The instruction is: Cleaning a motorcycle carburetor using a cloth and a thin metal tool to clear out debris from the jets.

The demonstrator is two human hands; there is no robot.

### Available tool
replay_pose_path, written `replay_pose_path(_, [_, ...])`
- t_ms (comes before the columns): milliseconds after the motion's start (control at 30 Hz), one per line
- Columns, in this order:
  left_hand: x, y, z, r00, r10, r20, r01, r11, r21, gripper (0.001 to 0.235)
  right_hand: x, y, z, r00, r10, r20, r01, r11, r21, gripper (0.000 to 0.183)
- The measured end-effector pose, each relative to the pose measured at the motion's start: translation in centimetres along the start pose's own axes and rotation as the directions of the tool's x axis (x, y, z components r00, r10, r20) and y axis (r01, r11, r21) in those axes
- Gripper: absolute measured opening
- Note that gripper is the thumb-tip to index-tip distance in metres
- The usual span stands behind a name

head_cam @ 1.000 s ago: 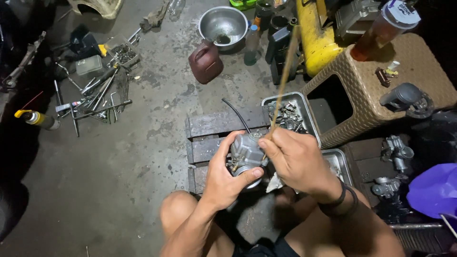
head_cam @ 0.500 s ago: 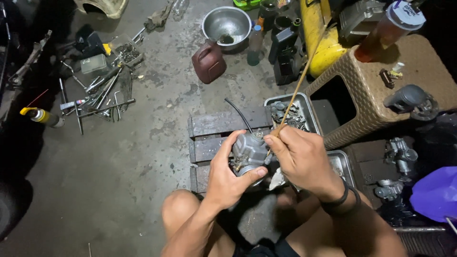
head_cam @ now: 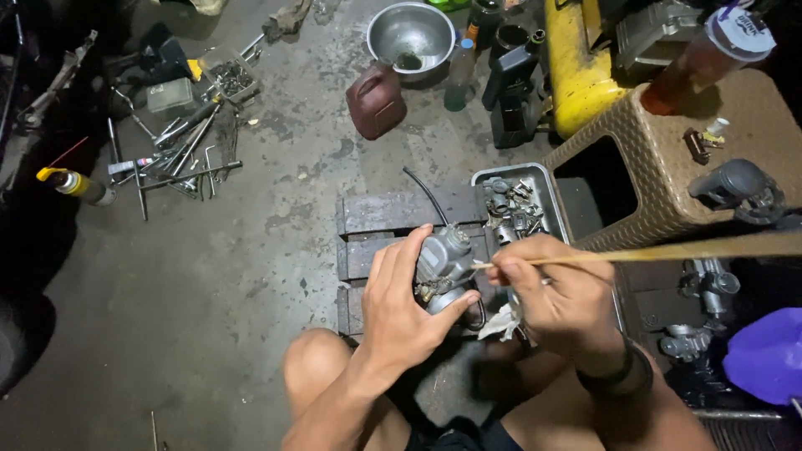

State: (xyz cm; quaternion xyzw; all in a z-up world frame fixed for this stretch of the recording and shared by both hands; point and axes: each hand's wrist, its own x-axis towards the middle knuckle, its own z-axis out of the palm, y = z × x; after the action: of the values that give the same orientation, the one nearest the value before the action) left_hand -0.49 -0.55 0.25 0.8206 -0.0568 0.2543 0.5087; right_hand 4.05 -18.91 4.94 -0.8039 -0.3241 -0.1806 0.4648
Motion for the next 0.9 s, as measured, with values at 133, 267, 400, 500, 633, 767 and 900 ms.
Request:
replay_pose_path(133, [-0.1,0.0,0.0,0.996,0.080,-0.035,-0.078,0.994,0.072,0.084,1.4,-1.5,0.7,0.989,-0.125,-0.082,0.134,0.984,0.119,0.012])
replay_pose_path(267, [-0.2,0.4,-0.6,0.997,0.032,0.073,-0.049,0.969,0.244,0.073,0.6,-2.2,0.5,0.992,-0.058,0.110,0.070,0.991,-0.113,0.012])
replay_pose_path(400, [-0.4,0.1,-0.6,0.996,0.069,0.052,-0.082,0.949,0.303,0.071,0.6,-2.4,1.0,0.987,-0.089,0.137,0.105,0.987,-0.119,0.009])
replay_pose_path(500, [-0.4,0.0,-0.8,0.994,0.108,0.029,-0.111,0.934,0.338,0.069,0.7,-2.5,1.2,0.990,-0.019,0.137,0.033,0.994,-0.102,0.011])
replay_pose_path(633, [-0.5,-0.1,-1.1,0.991,0.132,0.004,-0.125,0.927,0.354,0.066,0.9,-3.2,1.8,0.991,0.023,0.130,-0.018,0.999,-0.044,0.021])
replay_pose_path(767, [-0.7,-0.1,-1.2,0.993,0.116,0.005,-0.111,0.931,0.348,0.072,0.3,-1.7,2.0,0.981,0.157,0.110,-0.166,0.983,0.081,0.020])
replay_pose_path(900, [-0.8,-0.1,-1.2,0.994,0.109,0.008,-0.104,0.918,0.383,0.072,0.1,-1.7,1.9,0.976,0.186,0.118,-0.188,0.982,0.008,0.023])
